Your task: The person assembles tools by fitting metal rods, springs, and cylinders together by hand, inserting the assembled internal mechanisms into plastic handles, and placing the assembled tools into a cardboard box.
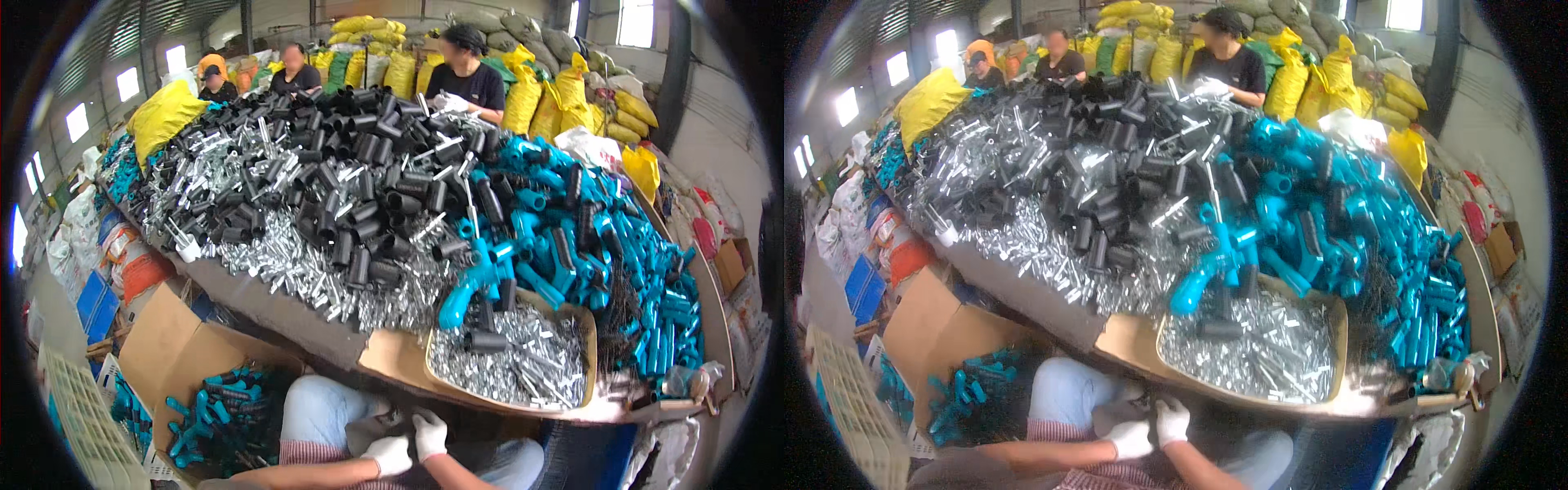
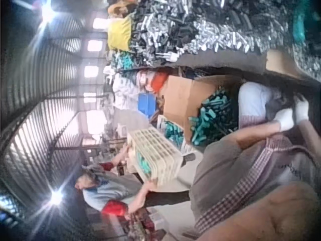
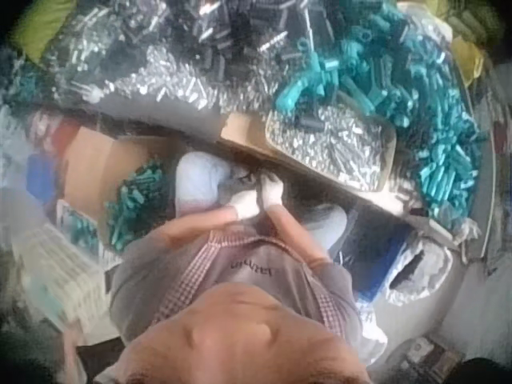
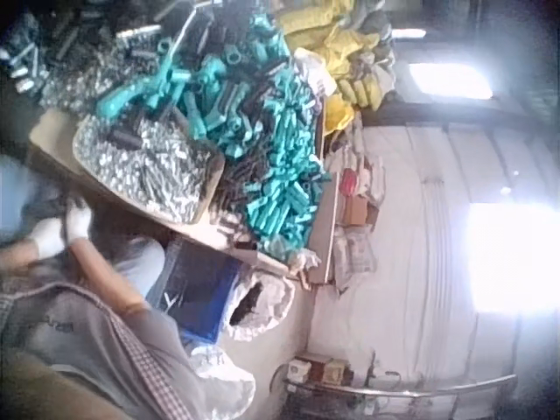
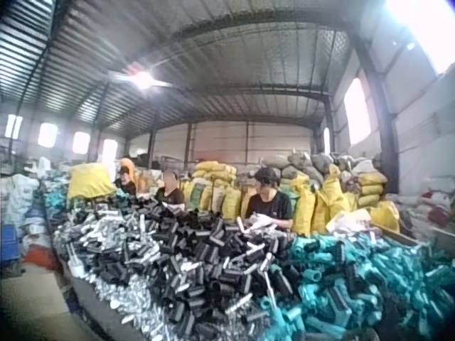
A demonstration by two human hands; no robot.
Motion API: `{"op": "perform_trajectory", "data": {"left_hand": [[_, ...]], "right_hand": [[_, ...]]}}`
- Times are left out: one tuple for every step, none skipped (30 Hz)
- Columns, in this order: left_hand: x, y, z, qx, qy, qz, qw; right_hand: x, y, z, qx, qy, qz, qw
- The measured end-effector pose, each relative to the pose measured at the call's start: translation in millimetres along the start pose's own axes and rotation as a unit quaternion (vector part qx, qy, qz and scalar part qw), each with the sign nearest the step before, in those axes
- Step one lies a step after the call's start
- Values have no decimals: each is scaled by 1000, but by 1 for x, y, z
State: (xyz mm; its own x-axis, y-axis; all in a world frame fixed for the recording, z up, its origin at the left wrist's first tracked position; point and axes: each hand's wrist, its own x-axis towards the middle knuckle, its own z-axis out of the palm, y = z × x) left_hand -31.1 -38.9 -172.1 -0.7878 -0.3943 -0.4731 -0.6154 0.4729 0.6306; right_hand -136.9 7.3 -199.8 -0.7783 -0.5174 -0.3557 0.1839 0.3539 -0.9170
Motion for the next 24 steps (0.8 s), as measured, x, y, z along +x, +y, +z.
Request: {"op": "perform_trajectory", "data": {"left_hand": [[-1,-5,11,-3,-14,3,1000],[6,-13,33,-42,46,35,997],[6,-22,41,-72,76,18,994],[1,-21,36,-40,43,9,998],[-1,-21,28,-8,8,0,1000],[-10,1,6,2,-1,8,1000],[-17,6,2,-1,4,7,1000],[-19,6,-7,5,-3,10,1000],[-15,7,-13,11,-10,17,1000],[-12,3,9,-17,35,24,999],[-3,-3,25,-44,56,15,997],[9,-17,37,-40,63,36,997],[8,-32,50,-38,68,50,996],[0,-17,32,-7,43,1,999],[-4,-3,14,6,24,18,1000],[-8,-2,5,-3,4,7,1000],[-8,-5,-2,-13,-12,-1,1000],[-5,-8,8,-20,3,7,1000],[-3,-12,22,-30,18,8,999],[1,-11,34,-18,30,-7,999],[2,-8,30,-23,43,9,999],[-6,-7,25,-33,53,16,998],[0,-28,46,-39,136,63,988],[14,-31,52,-42,134,90,986]], "right_hand": [[-5,10,3,-42,14,-37,998],[5,47,6,18,59,34,997],[6,42,9,-24,36,-12,999],[2,38,10,-72,23,-3,997],[1,37,9,-119,9,6,993],[13,59,5,-60,10,31,998],[9,55,2,-63,6,28,998],[-1,30,2,-10,3,9,1000],[-3,14,1,43,1,-8,999],[-6,34,3,36,25,-11,999],[5,52,8,46,65,-16,997],[14,59,8,-60,57,-44,996],[11,62,6,-166,42,-67,983],[1,40,3,-102,7,-52,993],[9,49,-2,-98,5,-16,995],[-2,19,-3,12,-13,23,1000],[-12,-13,-2,120,-31,59,990],[-12,-7,2,89,-7,23,996],[-13,6,6,55,12,-11,998],[-1,33,5,32,41,-5,999],[14,47,6,-52,58,-38,996],[12,55,7,-137,65,-68,986],[1,39,8,-141,24,-120,982],[15,54,3,-49,19,-104,993]]}}
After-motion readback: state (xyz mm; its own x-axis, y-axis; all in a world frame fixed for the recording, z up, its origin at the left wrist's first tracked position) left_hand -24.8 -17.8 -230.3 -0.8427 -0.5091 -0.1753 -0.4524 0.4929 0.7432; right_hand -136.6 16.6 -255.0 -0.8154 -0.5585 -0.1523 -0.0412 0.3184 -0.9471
